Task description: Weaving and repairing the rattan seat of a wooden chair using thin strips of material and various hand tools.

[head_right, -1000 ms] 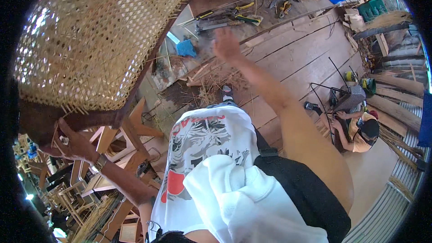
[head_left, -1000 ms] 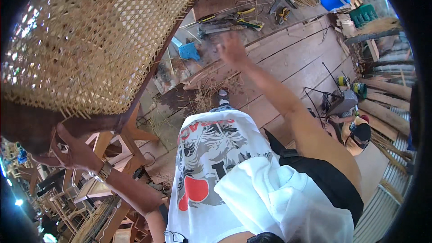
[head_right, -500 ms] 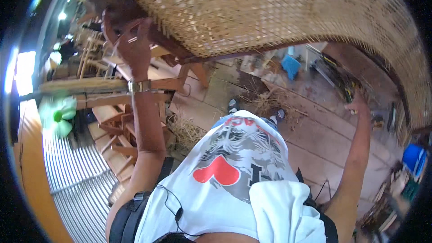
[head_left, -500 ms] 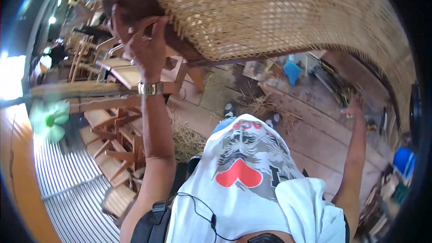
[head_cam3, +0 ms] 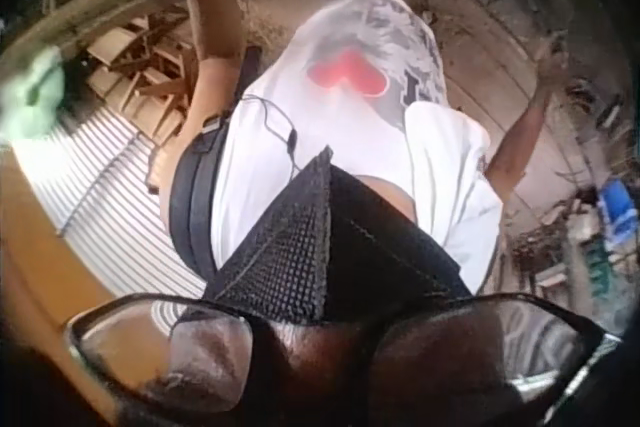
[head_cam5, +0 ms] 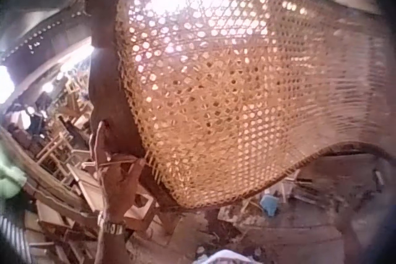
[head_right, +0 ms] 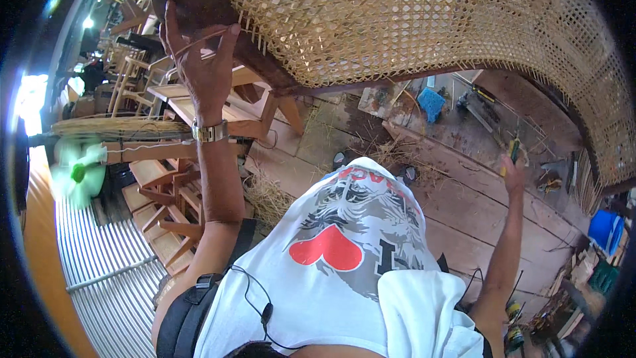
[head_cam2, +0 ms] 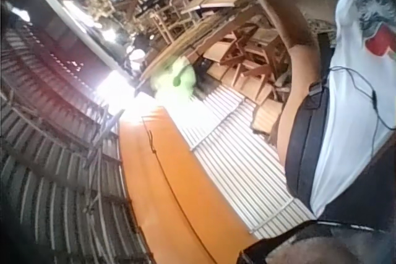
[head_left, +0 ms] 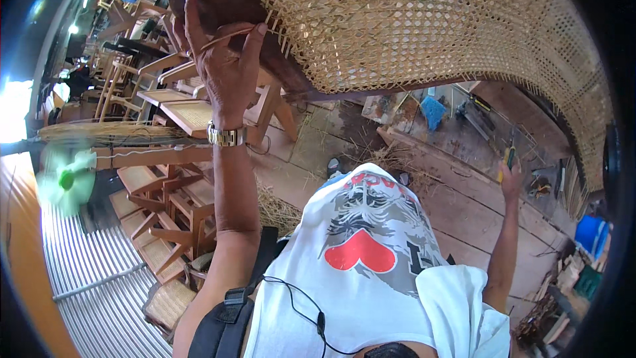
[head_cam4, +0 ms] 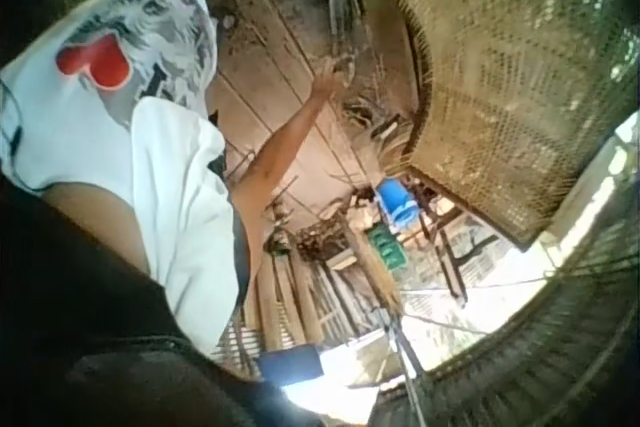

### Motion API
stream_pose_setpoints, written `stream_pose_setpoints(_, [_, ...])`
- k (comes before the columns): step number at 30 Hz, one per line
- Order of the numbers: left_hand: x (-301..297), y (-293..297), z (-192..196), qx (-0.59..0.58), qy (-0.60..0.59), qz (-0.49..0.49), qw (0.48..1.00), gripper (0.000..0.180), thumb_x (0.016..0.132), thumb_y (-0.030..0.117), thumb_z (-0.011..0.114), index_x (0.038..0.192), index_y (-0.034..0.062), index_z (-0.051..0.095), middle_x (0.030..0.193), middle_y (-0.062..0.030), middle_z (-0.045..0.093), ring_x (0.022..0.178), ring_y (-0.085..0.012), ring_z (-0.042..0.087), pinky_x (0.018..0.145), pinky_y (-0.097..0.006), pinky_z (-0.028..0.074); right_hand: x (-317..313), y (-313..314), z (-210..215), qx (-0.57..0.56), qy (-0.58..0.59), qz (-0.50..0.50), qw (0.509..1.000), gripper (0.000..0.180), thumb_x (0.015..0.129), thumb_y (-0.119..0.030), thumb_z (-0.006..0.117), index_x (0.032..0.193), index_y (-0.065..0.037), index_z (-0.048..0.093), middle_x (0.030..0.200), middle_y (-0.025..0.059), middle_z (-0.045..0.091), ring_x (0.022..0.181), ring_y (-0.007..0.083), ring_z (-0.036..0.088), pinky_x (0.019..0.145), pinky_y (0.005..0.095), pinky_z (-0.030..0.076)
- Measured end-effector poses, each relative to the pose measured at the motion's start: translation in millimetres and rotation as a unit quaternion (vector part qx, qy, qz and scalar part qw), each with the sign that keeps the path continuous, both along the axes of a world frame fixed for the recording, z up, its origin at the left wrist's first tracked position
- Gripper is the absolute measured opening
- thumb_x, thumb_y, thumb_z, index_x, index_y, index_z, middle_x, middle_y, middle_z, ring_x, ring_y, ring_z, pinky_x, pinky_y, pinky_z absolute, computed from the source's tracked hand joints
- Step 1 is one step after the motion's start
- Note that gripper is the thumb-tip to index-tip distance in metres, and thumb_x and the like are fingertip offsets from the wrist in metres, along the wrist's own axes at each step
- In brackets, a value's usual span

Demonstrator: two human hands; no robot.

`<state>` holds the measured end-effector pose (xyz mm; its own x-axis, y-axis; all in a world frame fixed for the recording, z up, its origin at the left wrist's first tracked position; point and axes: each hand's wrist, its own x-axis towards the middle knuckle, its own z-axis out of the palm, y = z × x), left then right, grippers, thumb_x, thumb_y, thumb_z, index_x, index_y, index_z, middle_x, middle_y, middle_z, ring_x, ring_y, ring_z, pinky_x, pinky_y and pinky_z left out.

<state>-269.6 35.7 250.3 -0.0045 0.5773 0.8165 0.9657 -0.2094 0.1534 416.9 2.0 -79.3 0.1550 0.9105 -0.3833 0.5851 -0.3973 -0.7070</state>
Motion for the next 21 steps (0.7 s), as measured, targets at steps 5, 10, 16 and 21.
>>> stream_pose_setpoints(5, [-1, 6, 6, 0.003, 0.049, -0.016, 0.999, 0.016, 0.082, 0.029, 0.090, 0.087, 0.0146, 0.085, 0.171, -0.0167, 0.033, 0.157, -0.0317, 0.034, 0.131, -0.056, 0.011, -188, -48, 73, 0.023, 0.452, 0.044, 0.891, 0.048, 0.104, -0.026, 0.054, 0.144, 0.002, 0.057, 0.122, 0.0144, 0.072, 0.114, 0.0243, 0.069, 0.106, 0.0379, 0.051])
stream_pose_setpoints(10, [-3, 7, 13, 0.011, 0.074, -0.043, 0.996, 0.017, 0.084, 0.030, 0.087, 0.087, 0.0131, 0.084, 0.170, -0.0136, 0.037, 0.156, -0.0312, 0.034, 0.131, -0.056, 0.010, -370, -48, 188, -0.008, 0.567, 0.220, 0.794, 0.080, 0.086, -0.026, 0.064, 0.157, 0.000, 0.039, 0.132, 0.0119, 0.061, 0.120, 0.0246, 0.066, 0.109, 0.0439, 0.050])
stream_pose_setpoints(16, [-7, 10, 18, 0.008, 0.076, -0.088, 0.993, 0.022, 0.088, 0.033, 0.083, 0.086, 0.0109, 0.084, 0.167, -0.0129, 0.041, 0.155, -0.0325, 0.035, 0.131, -0.056, 0.011, -481, -15, 229, 0.013, 0.588, 0.279, 0.759, 0.075, 0.087, -0.020, 0.073, 0.154, -0.003, 0.043, 0.117, 0.0054, 0.059, 0.105, 0.0155, 0.059, 0.094, 0.0330, 0.051])
stream_pose_setpoints(21, [-9, 17, 14, 0.036, 0.067, -0.104, 0.992, 0.023, 0.089, 0.033, 0.082, 0.087, 0.0096, 0.083, 0.166, -0.0114, 0.044, 0.155, -0.0369, 0.032, 0.130, -0.056, 0.013, -502, -1, 224, 0.035, 0.563, 0.285, 0.775, 0.076, 0.095, -0.030, 0.073, 0.159, -0.006, 0.039, 0.120, 0.0037, 0.057, 0.104, 0.0145, 0.057, 0.093, 0.0324, 0.051])
